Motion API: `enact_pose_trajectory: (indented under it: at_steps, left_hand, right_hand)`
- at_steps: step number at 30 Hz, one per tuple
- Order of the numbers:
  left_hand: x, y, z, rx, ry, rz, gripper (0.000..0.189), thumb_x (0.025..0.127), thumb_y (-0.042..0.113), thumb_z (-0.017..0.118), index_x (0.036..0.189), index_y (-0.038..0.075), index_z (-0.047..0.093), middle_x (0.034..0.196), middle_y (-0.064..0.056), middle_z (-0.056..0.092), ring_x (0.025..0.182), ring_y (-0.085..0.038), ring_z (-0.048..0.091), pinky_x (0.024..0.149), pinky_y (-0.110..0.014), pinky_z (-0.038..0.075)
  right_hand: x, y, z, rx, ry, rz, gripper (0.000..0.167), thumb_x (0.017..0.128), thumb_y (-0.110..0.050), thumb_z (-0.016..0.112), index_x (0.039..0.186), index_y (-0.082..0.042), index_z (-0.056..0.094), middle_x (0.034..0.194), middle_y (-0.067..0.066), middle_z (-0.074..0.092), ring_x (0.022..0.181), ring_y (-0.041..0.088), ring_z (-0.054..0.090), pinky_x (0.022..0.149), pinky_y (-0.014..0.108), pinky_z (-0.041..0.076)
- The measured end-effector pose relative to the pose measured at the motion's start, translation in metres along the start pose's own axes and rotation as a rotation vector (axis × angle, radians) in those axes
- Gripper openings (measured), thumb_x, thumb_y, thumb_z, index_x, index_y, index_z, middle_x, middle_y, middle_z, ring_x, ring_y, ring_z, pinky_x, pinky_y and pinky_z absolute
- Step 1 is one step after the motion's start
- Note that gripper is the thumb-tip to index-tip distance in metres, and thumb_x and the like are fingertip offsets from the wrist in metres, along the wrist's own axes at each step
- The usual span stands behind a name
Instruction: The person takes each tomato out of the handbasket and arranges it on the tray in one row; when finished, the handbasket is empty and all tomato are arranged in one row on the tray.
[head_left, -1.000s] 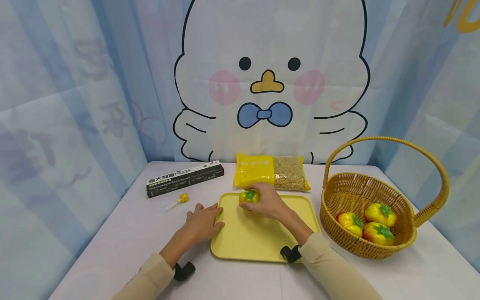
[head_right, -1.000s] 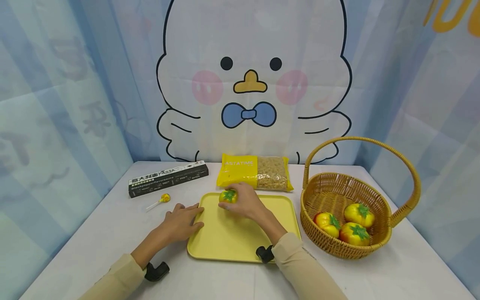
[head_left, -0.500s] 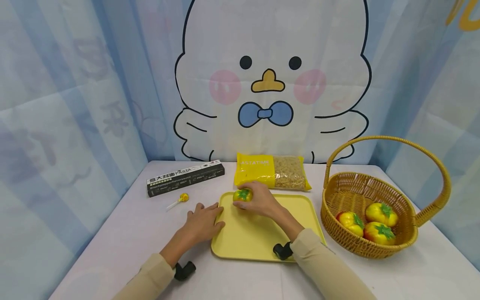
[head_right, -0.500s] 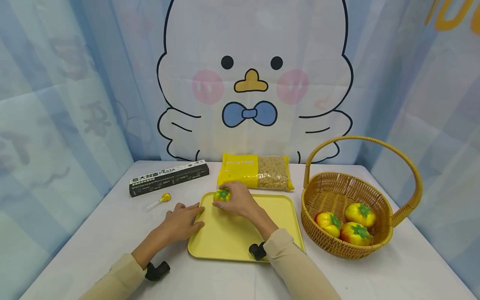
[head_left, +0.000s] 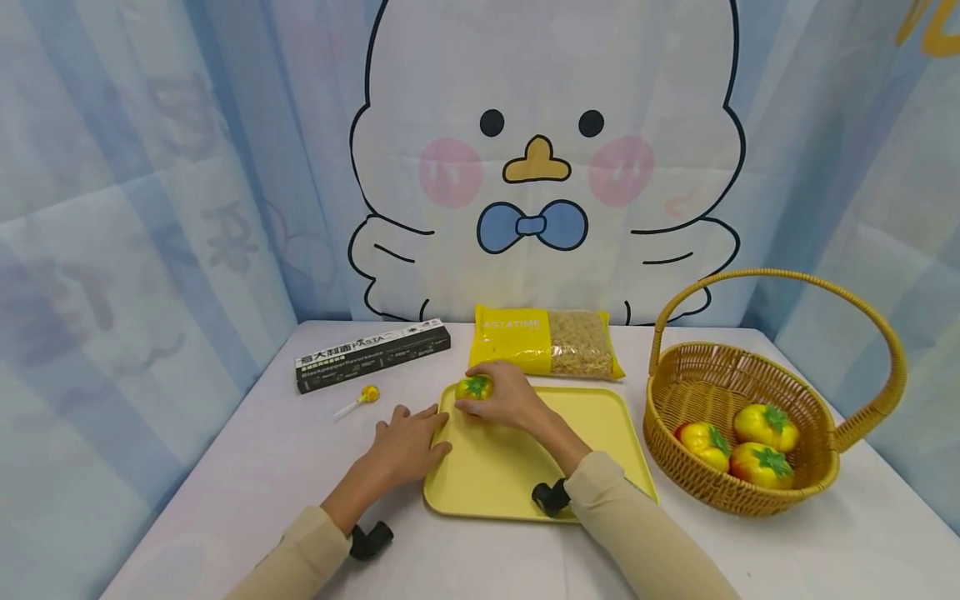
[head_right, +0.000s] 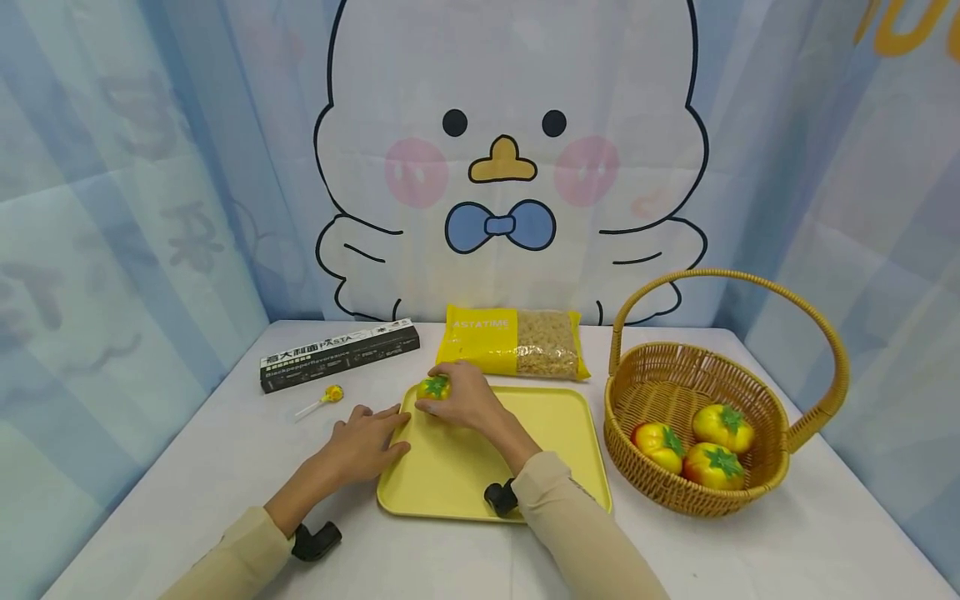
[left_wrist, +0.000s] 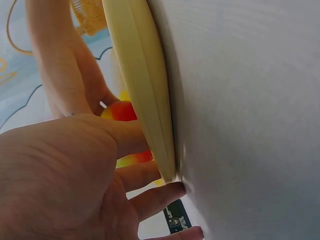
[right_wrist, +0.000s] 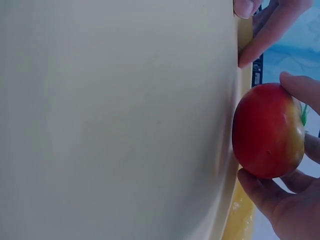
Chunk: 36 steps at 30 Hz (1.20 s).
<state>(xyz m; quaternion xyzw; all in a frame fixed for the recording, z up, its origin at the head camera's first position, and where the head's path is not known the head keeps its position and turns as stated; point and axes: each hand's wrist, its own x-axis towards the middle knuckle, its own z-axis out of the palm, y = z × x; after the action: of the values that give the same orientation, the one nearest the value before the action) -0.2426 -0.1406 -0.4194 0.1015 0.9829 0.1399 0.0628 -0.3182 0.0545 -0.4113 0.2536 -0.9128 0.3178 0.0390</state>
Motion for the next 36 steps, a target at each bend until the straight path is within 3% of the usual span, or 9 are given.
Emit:
enact_pose_trajectory:
  at_steps: [21,31,36]
  left_hand:
    - [0.0,0.001,0.0,0.001,0.0,-0.005,0.054,0.104,0.038,0.065,0.152,0.014,0.059,0.166,-0.008,0.049,0.122,-0.037,0.052,0.096,-0.063,0.044]
    - [0.0,0.001,0.0,0.011,-0.005,-0.011,0.053,0.104,0.038,0.065,0.153,0.017,0.058,0.167,-0.007,0.048,0.125,-0.038,0.051,0.096,-0.063,0.044]
    - [0.0,0.001,-0.001,0.013,-0.008,-0.008,0.054,0.105,0.038,0.065,0.153,0.016,0.058,0.168,-0.006,0.047,0.125,-0.038,0.05,0.098,-0.064,0.044]
  right_hand:
    - [0.017,-0.006,0.013,0.011,-0.006,0.057,0.054,0.09,-0.039,0.084,0.133,-0.009,0.072,0.13,0.017,0.071,0.113,0.031,0.064,0.102,0.047,0.053]
    - [0.02,-0.009,0.016,0.01,0.003,-0.004,0.052,0.091,-0.038,0.082,0.13,-0.004,0.072,0.129,0.016,0.074,0.115,0.031,0.067,0.101,0.046,0.055]
    - [0.022,-0.01,0.017,0.01,0.0,0.009,0.052,0.092,-0.038,0.081,0.132,-0.005,0.071,0.13,0.017,0.072,0.115,0.031,0.066,0.101,0.046,0.054]
